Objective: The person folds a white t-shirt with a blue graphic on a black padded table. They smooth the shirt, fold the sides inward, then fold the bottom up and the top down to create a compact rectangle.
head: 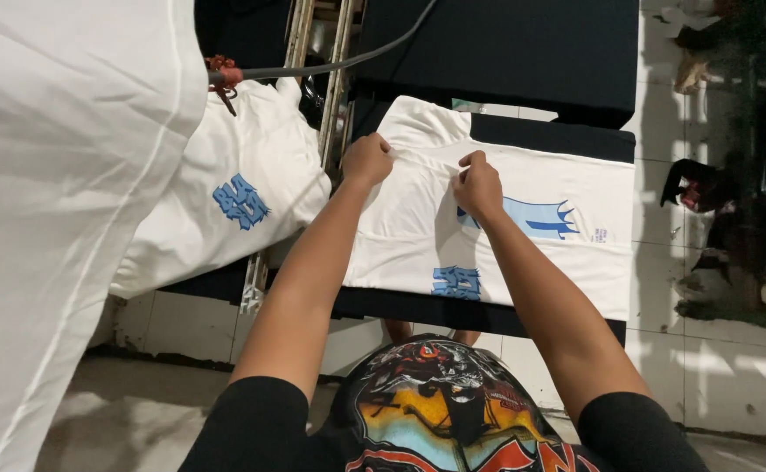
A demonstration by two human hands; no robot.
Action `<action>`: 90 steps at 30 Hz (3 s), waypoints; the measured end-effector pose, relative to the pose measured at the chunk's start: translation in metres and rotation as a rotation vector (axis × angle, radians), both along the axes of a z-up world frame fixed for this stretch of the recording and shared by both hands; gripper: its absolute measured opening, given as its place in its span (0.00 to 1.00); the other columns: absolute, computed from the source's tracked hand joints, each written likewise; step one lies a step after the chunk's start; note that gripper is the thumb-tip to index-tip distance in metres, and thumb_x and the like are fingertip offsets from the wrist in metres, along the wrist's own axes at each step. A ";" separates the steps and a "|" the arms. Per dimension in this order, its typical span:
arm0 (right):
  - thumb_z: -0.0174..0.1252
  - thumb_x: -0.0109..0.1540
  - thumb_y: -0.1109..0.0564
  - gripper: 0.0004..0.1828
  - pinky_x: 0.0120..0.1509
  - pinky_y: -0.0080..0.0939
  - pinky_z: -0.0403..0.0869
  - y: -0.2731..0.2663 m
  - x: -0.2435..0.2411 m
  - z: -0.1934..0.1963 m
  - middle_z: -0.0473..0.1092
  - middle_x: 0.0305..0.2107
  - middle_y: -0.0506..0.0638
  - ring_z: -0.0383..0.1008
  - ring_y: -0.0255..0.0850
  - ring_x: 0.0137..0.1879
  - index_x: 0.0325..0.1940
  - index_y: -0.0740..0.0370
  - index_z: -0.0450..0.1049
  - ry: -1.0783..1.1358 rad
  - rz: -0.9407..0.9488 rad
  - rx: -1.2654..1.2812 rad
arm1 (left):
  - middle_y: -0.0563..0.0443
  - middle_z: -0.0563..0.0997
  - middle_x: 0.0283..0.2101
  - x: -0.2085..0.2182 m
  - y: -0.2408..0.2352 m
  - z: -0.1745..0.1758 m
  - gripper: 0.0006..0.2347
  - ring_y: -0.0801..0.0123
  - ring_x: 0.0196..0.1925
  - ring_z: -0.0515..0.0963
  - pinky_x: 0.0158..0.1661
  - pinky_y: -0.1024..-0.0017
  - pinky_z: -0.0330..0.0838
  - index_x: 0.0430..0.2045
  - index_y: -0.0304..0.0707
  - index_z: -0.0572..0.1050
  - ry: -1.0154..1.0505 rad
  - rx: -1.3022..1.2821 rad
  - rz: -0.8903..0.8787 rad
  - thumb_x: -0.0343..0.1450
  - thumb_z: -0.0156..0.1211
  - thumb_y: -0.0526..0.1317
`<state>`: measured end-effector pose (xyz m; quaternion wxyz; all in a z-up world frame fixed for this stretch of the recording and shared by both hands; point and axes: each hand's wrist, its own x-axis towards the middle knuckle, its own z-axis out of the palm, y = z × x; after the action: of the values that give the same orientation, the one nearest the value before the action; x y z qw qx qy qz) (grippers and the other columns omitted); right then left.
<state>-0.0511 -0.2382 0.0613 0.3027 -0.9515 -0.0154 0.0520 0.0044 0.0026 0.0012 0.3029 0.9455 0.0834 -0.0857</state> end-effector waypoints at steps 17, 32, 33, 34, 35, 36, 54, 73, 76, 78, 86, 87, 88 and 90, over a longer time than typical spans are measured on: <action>0.65 0.56 0.64 0.11 0.48 0.44 0.74 -0.048 -0.111 -0.012 0.70 0.34 0.52 0.75 0.48 0.40 0.40 0.54 0.78 -0.326 0.494 0.079 | 0.48 0.84 0.31 -0.173 0.041 0.066 0.07 0.54 0.37 0.82 0.48 0.57 0.74 0.24 0.44 0.79 -0.363 -0.347 -0.318 0.60 0.65 0.29; 0.62 0.59 0.57 0.05 0.44 0.44 0.72 -0.037 -0.151 -0.031 0.67 0.35 0.49 0.71 0.47 0.41 0.36 0.50 0.72 -0.607 0.708 -0.123 | 0.68 0.78 0.32 -0.230 0.050 0.046 0.07 0.70 0.44 0.77 0.46 0.66 0.68 0.18 0.58 0.72 -0.441 0.210 -0.488 0.59 0.66 0.38; 0.61 0.59 0.56 0.05 0.44 0.43 0.72 -0.037 -0.151 -0.028 0.67 0.35 0.48 0.72 0.47 0.42 0.37 0.50 0.72 -0.570 0.717 -0.125 | 0.68 0.78 0.33 -0.230 0.050 0.045 0.07 0.70 0.45 0.77 0.47 0.65 0.67 0.18 0.57 0.72 -0.424 0.212 -0.503 0.60 0.65 0.38; 0.61 0.59 0.56 0.04 0.45 0.42 0.72 -0.037 -0.152 -0.026 0.68 0.35 0.48 0.72 0.46 0.42 0.37 0.49 0.73 -0.533 0.727 -0.129 | 0.67 0.78 0.33 -0.231 0.050 0.044 0.07 0.69 0.46 0.77 0.48 0.64 0.67 0.19 0.57 0.72 -0.408 0.212 -0.517 0.60 0.64 0.37; 0.61 0.59 0.56 0.04 0.45 0.42 0.72 -0.038 -0.152 -0.028 0.68 0.35 0.48 0.72 0.46 0.42 0.37 0.49 0.73 -0.533 0.724 -0.130 | 0.67 0.78 0.33 -0.231 0.049 0.050 0.07 0.69 0.46 0.77 0.48 0.64 0.67 0.19 0.57 0.72 -0.409 0.212 -0.520 0.60 0.64 0.37; 0.62 0.59 0.55 0.05 0.46 0.42 0.72 -0.039 -0.151 -0.030 0.68 0.36 0.48 0.72 0.46 0.43 0.38 0.49 0.73 -0.503 0.733 -0.144 | 0.65 0.78 0.34 -0.232 0.047 0.056 0.06 0.67 0.46 0.77 0.48 0.63 0.66 0.21 0.56 0.73 -0.419 0.233 -0.512 0.60 0.59 0.36; 0.52 0.66 0.38 0.42 0.82 0.60 0.42 0.006 -0.150 -0.008 0.51 0.75 0.61 0.44 0.57 0.81 0.78 0.62 0.55 -0.188 0.759 -0.484 | 0.41 0.44 0.80 -0.219 0.023 0.037 0.39 0.41 0.77 0.45 0.65 0.36 0.45 0.74 0.49 0.56 -0.384 0.560 -0.453 0.70 0.44 0.69; 0.61 0.59 0.48 0.30 0.76 0.59 0.61 -0.032 -0.148 -0.051 0.70 0.61 0.60 0.65 0.58 0.72 0.63 0.62 0.73 -0.623 0.437 -0.307 | 0.31 0.53 0.75 -0.206 -0.028 0.036 0.38 0.41 0.78 0.48 0.70 0.39 0.40 0.71 0.31 0.56 -0.348 0.287 -0.405 0.73 0.46 0.64; 0.60 0.57 0.51 0.22 0.71 0.62 0.66 -0.044 -0.154 -0.064 0.74 0.51 0.50 0.70 0.55 0.65 0.55 0.54 0.78 -0.722 0.342 -0.314 | 0.31 0.54 0.75 -0.220 -0.045 0.031 0.38 0.41 0.78 0.50 0.70 0.40 0.43 0.71 0.32 0.56 -0.417 0.301 -0.484 0.72 0.48 0.63; 0.63 0.55 0.50 0.27 0.69 0.61 0.66 -0.043 -0.150 -0.058 0.71 0.52 0.53 0.68 0.57 0.64 0.58 0.56 0.76 -0.711 0.362 -0.296 | 0.32 0.51 0.76 -0.224 -0.051 0.030 0.39 0.40 0.78 0.47 0.70 0.40 0.42 0.72 0.34 0.54 -0.376 0.276 -0.504 0.71 0.48 0.63; 0.59 0.59 0.43 0.29 0.64 0.59 0.65 -0.033 -0.148 -0.047 0.64 0.51 0.57 0.64 0.59 0.61 0.60 0.60 0.72 -0.621 0.315 -0.303 | 0.34 0.46 0.78 -0.229 -0.053 0.023 0.39 0.40 0.80 0.41 0.70 0.40 0.38 0.75 0.40 0.50 -0.343 0.268 -0.494 0.72 0.47 0.63; 0.59 0.59 0.46 0.28 0.64 0.59 0.65 -0.030 -0.150 -0.047 0.65 0.51 0.58 0.64 0.60 0.61 0.59 0.61 0.71 -0.663 0.294 -0.276 | 0.33 0.47 0.77 -0.229 -0.051 0.024 0.38 0.39 0.79 0.43 0.70 0.40 0.39 0.74 0.39 0.51 -0.356 0.259 -0.473 0.72 0.47 0.63; 0.59 0.58 0.49 0.27 0.64 0.60 0.66 -0.027 -0.151 -0.046 0.65 0.51 0.59 0.65 0.62 0.61 0.59 0.63 0.71 -0.707 0.272 -0.249 | 0.32 0.49 0.77 -0.228 -0.048 0.024 0.37 0.39 0.79 0.45 0.70 0.41 0.40 0.74 0.38 0.53 -0.371 0.249 -0.451 0.73 0.47 0.62; 0.59 0.59 0.46 0.33 0.70 0.63 0.60 -0.017 -0.151 -0.044 0.63 0.59 0.65 0.59 0.65 0.68 0.65 0.65 0.68 -0.600 0.374 -0.254 | 0.30 0.49 0.76 -0.226 -0.041 0.023 0.38 0.37 0.78 0.45 0.70 0.39 0.40 0.73 0.36 0.53 -0.364 0.281 -0.429 0.73 0.46 0.63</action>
<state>-0.2023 -0.2551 0.0175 0.1494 -0.9352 -0.2703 -0.1731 -0.2214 -0.0383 0.0239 0.1541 0.9740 -0.1624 0.0353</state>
